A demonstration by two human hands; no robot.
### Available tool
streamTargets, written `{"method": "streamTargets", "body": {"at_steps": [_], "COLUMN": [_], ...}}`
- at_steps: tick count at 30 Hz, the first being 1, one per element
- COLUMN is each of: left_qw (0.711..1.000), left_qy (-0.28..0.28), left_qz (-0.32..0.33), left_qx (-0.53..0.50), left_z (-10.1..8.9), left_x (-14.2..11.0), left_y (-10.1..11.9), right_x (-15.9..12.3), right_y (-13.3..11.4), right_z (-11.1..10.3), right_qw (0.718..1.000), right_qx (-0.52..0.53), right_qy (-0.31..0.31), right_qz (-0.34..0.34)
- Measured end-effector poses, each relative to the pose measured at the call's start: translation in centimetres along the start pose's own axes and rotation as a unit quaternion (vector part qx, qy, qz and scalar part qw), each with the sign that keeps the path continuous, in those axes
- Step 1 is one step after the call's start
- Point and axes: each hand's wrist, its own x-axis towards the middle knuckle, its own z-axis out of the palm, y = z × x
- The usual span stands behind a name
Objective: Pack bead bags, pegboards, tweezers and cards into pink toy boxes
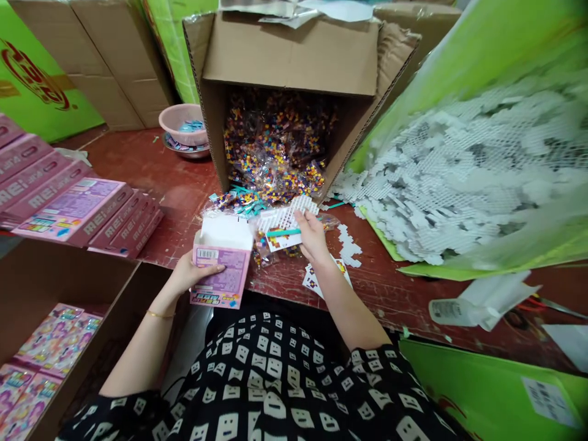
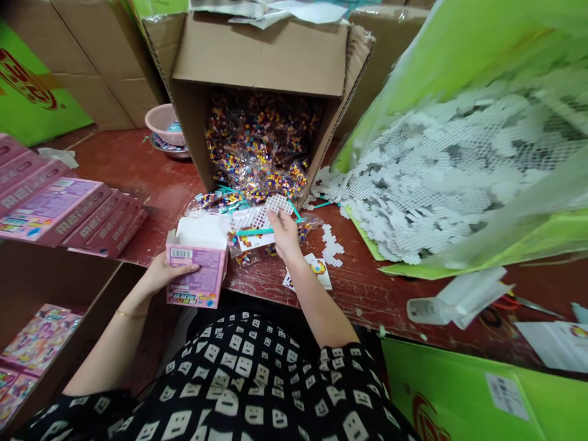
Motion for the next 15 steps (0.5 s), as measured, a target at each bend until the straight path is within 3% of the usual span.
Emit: {"method": "streamTargets", "body": {"at_steps": [5, 9, 11, 15], "left_qw": [0.996, 0.995, 0.995, 0.993], "left_qy": [-0.044, -0.047, -0.060, -0.063], "left_qz": [0.079, 0.086, 0.083, 0.092], "left_qx": [0.017, 0.008, -0.011, -0.037], "left_z": [2.9, 4.5, 5.3, 7.6], "left_x": [-3.0, -3.9, -4.0, -3.4], "left_y": [3.1, 3.5, 3.2, 2.8], "right_x": [-0.6, -1.3, -1.7, -3.0], "right_y": [-3.2, -4.9, -5.5, -6.3], "right_z": [2.3, 1.3, 0.7, 0.7], "right_qw": [0.984, 0.946, 0.928, 0.853], "right_qx": [-0.100, -0.221, -0.265, -0.349], "right_qy": [-0.097, -0.145, -0.173, -0.363], "right_qz": [-0.114, -0.190, -0.194, -0.136]}}
